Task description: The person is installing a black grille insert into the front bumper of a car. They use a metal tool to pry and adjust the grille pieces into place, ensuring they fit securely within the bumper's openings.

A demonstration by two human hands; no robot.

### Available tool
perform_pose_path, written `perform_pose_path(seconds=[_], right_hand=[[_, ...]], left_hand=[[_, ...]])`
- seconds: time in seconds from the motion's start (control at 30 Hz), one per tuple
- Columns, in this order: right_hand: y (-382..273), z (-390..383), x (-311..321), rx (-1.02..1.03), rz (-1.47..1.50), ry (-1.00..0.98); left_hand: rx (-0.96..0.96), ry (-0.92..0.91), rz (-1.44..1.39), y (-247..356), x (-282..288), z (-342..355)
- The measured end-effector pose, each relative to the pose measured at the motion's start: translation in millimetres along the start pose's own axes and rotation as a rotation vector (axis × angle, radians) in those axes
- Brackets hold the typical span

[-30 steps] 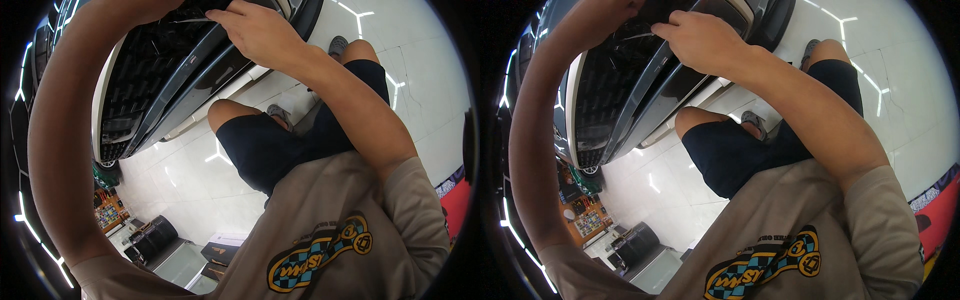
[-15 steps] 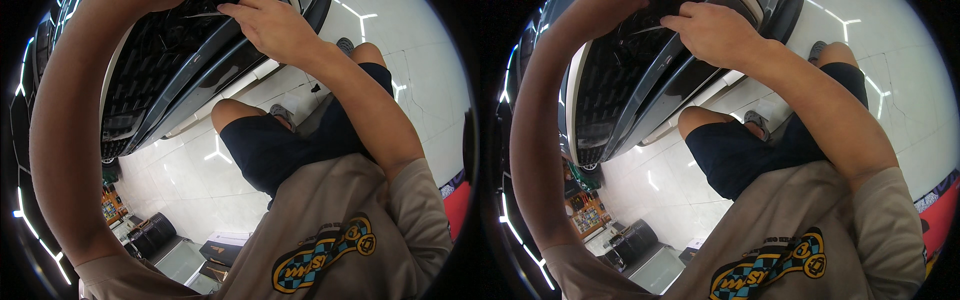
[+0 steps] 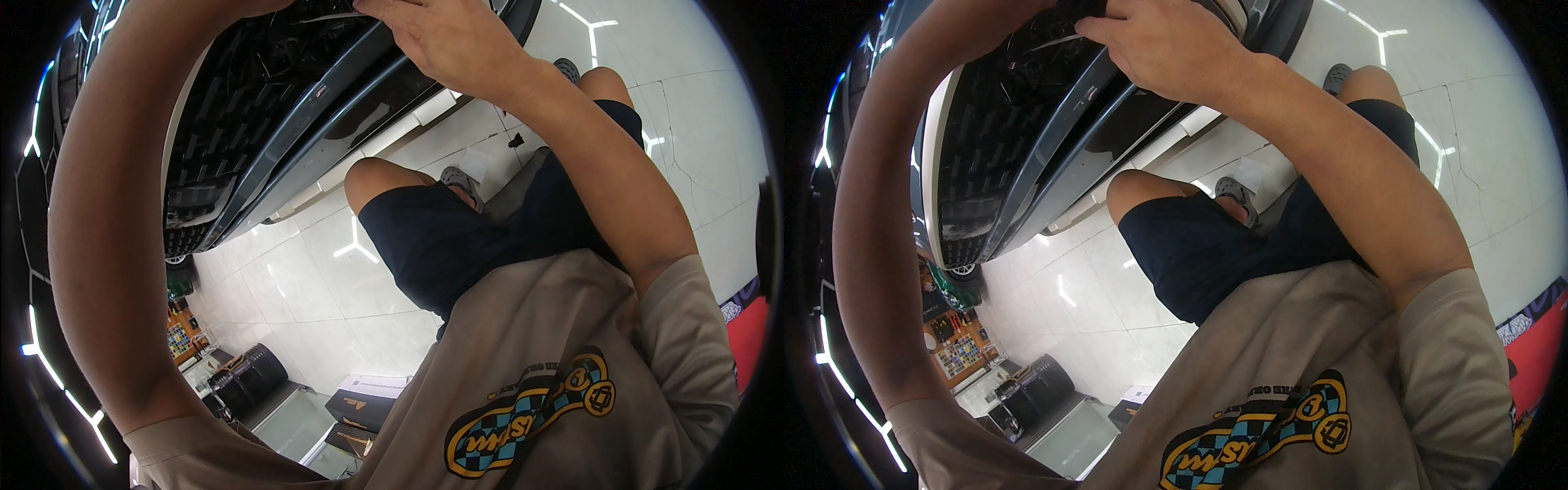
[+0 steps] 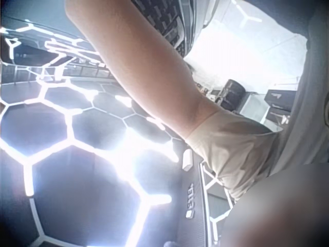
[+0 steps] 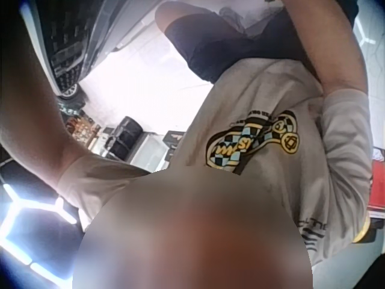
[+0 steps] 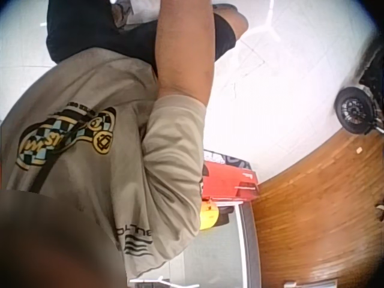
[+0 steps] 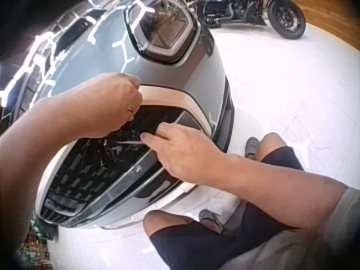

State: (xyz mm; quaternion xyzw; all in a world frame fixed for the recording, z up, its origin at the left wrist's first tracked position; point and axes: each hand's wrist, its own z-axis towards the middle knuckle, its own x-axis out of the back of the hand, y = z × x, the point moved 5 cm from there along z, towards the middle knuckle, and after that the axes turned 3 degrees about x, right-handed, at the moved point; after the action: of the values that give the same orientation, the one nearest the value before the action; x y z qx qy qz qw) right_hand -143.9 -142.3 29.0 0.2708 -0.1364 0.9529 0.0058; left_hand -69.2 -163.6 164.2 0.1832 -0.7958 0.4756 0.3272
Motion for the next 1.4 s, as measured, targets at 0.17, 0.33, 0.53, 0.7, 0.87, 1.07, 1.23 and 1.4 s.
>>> perform_pose_path(seconds=[0.17, 0.33, 0.53, 0.7, 0.87, 1.07, 1.23, 1.4], right_hand=[[3.3, 1.0, -1.3, -0.053, 0.085, -0.016], [-1.0, 2.5, -0.7, 0.053, -0.002, -0.007], [1.4, 1.1, -1.0, -0.024, 0.074, 0.007], [4.2, 1.4, -0.8, -0.07, 0.094, -0.012], [10.4, 4.1, 0.2, -0.102, 0.043, -0.077], [12.0, 1.5, 4.1, -0.077, 0.048, -0.046], [10.9, -5.7, 0.9, -0.11, 0.082, -0.009], [7.5, -13.6, -4.1, -0.178, 0.15, 0.053]], left_hand=[[0.045, 0.045, -0.042, 4.2, 5.9, -5.1], [0.027, 0.019, -0.017, 0.9, 2.5, -1.4], [0.045, -0.003, 0.007, 0.1, -0.6, -0.9], [-0.012, 0.021, 0.048, 3.7, 1.5, -3.8], [0.003, 0.023, 0.04, 4.2, 1.2, -3.5], [0.01, 0.035, 0.027, 4.0, 1.2, -5.0], [0.046, 0.034, -0.099, -1.4, -0.2, -3.5], [0.088, 0.069, -0.18, -0.7, 0.8, -7.8]])
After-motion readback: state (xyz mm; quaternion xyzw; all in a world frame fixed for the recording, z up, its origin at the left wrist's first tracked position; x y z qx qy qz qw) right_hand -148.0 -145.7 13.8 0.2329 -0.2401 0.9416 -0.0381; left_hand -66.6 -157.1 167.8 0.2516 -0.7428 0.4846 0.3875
